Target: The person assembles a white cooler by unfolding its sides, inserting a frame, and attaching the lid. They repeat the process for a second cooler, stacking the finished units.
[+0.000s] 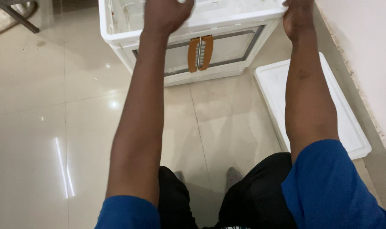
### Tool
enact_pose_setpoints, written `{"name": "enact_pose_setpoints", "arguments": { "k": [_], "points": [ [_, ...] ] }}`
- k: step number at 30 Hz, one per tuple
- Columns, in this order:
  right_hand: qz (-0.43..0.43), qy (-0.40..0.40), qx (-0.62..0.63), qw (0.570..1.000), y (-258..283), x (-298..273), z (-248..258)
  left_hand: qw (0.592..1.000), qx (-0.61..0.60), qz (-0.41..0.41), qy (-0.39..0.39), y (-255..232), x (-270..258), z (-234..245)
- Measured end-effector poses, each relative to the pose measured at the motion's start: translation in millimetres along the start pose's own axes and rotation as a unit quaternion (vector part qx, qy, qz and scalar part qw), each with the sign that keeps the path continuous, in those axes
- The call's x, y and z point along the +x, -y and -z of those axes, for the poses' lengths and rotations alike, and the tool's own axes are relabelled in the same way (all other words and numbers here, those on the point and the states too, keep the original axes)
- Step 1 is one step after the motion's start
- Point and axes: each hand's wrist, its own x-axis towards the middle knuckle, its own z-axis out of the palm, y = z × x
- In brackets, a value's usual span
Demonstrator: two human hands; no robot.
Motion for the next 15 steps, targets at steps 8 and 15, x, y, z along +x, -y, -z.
{"name": "enact_pose_setpoints", "arguments": {
  "k": [8, 15],
  "points": [
    [-0.03, 0.116, -0.058, 0.991, 36, -25, -31, 0.976, 0.069, -0.065, 0.198, -74, 4, -74],
    [-0.004, 0.126, -0.071, 0.989, 42, -38, -31, 0.983, 0.085, -0.059, 0.151, -63, 10, -121]
  ]
}}
